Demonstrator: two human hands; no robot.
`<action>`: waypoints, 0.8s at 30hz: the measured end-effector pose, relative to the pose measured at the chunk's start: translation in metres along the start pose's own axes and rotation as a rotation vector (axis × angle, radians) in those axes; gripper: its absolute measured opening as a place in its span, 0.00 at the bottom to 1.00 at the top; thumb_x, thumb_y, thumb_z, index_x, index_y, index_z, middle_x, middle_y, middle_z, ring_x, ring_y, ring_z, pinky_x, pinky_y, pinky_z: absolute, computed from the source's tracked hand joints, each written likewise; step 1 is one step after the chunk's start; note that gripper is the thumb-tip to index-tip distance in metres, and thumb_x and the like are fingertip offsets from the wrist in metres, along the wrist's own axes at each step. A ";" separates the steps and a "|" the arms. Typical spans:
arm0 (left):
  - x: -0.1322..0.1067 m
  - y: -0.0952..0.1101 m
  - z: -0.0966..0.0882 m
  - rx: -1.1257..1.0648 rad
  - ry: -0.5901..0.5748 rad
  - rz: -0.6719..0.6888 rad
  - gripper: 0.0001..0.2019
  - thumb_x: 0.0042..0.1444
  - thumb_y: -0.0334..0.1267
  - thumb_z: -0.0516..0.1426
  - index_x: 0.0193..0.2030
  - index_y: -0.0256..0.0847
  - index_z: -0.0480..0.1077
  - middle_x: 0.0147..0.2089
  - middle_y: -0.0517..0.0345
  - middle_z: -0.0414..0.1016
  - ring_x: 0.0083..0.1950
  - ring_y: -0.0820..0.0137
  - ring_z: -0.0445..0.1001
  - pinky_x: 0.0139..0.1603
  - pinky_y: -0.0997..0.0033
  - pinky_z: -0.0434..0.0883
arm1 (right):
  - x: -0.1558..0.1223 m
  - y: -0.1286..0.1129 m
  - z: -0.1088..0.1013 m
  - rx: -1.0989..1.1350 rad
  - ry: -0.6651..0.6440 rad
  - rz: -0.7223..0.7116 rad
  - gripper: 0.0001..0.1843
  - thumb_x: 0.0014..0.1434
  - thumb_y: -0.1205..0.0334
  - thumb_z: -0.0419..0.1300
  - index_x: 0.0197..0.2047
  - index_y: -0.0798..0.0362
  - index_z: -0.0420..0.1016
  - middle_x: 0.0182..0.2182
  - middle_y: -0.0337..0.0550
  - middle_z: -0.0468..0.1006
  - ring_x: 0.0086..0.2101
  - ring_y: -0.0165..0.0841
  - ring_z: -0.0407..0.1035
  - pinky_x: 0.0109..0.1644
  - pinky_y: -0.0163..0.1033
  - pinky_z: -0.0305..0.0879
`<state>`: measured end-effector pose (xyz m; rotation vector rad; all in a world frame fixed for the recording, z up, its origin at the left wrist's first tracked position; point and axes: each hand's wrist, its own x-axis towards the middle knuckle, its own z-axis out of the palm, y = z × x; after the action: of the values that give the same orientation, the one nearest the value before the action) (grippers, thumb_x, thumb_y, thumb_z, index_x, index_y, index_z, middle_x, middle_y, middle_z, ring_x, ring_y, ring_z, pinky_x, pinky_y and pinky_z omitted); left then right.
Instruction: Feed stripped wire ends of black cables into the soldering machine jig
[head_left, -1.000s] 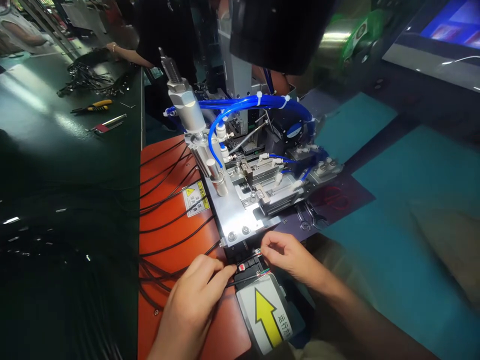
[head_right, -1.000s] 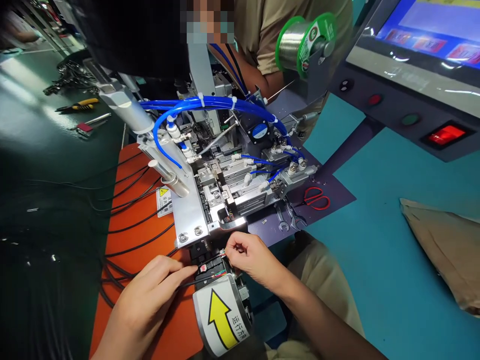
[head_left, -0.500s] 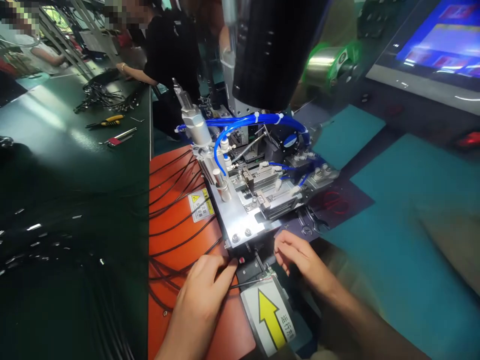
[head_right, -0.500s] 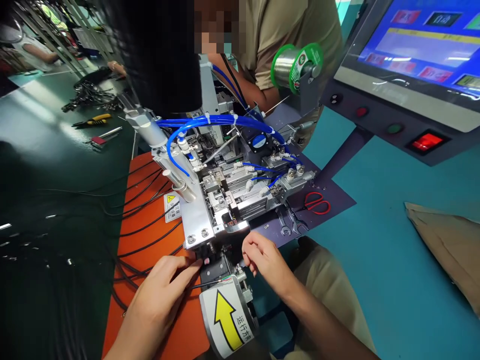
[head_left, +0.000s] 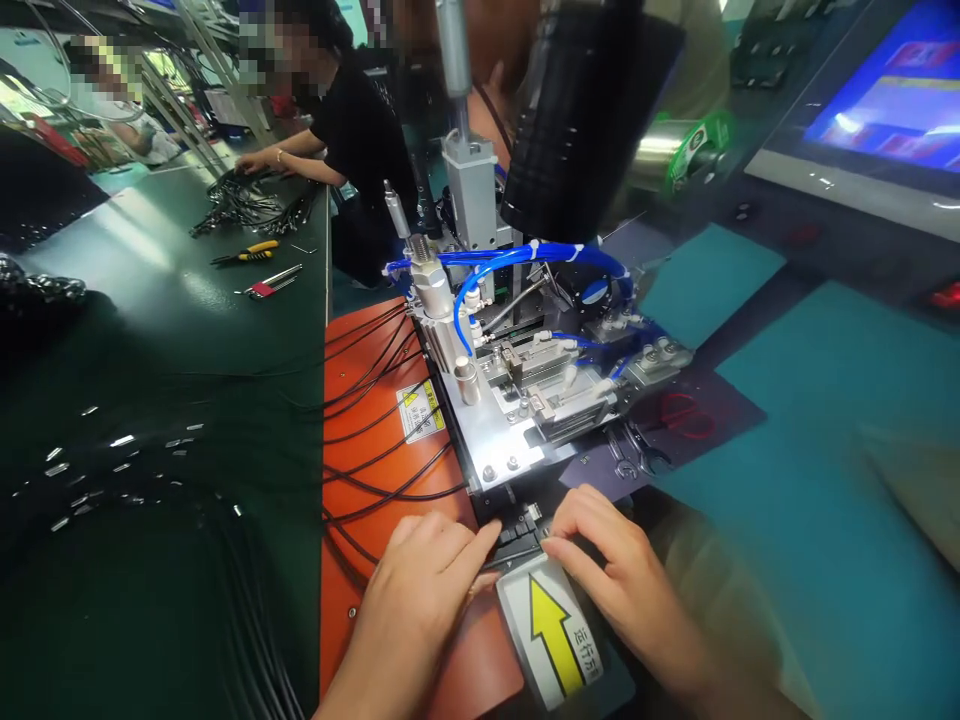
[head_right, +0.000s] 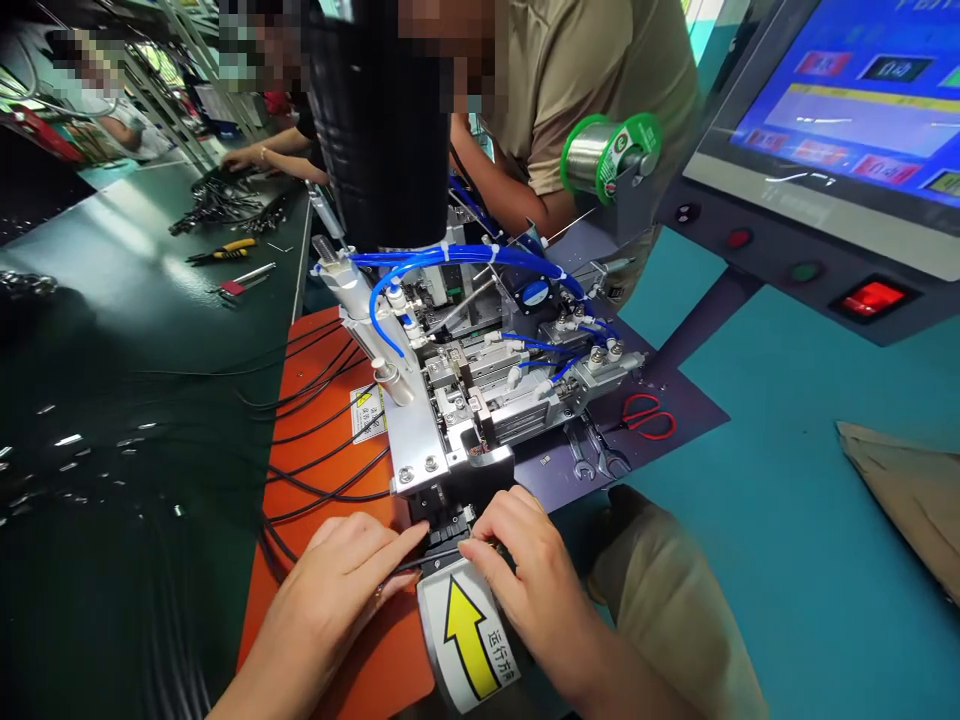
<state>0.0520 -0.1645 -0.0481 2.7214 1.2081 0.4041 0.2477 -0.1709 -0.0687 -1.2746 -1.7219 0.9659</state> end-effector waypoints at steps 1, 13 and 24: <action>0.001 0.003 0.000 0.005 -0.011 0.029 0.14 0.62 0.33 0.47 0.54 0.35 0.60 0.31 0.56 0.67 0.31 0.66 0.64 0.31 0.66 0.61 | 0.001 0.000 0.000 0.005 0.005 -0.002 0.11 0.59 0.70 0.51 0.25 0.53 0.60 0.25 0.38 0.64 0.30 0.32 0.59 0.37 0.37 0.55; 0.020 0.033 0.006 -0.529 0.085 -0.180 0.13 0.63 0.35 0.45 0.48 0.42 0.68 0.28 0.59 0.63 0.28 0.74 0.67 0.25 0.78 0.64 | -0.001 -0.013 -0.016 0.417 -0.086 0.321 0.08 0.56 0.63 0.55 0.27 0.54 0.72 0.27 0.37 0.71 0.31 0.30 0.65 0.36 0.32 0.59; 0.016 0.035 0.011 -0.521 0.169 -0.249 0.08 0.60 0.32 0.49 0.39 0.43 0.70 0.27 0.61 0.61 0.27 0.75 0.64 0.25 0.78 0.61 | 0.000 -0.015 -0.009 0.591 -0.035 0.464 0.07 0.52 0.61 0.58 0.25 0.55 0.73 0.24 0.38 0.72 0.29 0.30 0.64 0.33 0.32 0.60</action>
<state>0.0904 -0.1764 -0.0472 2.1051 1.2472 0.7985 0.2500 -0.1727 -0.0509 -1.2637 -1.0407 1.6240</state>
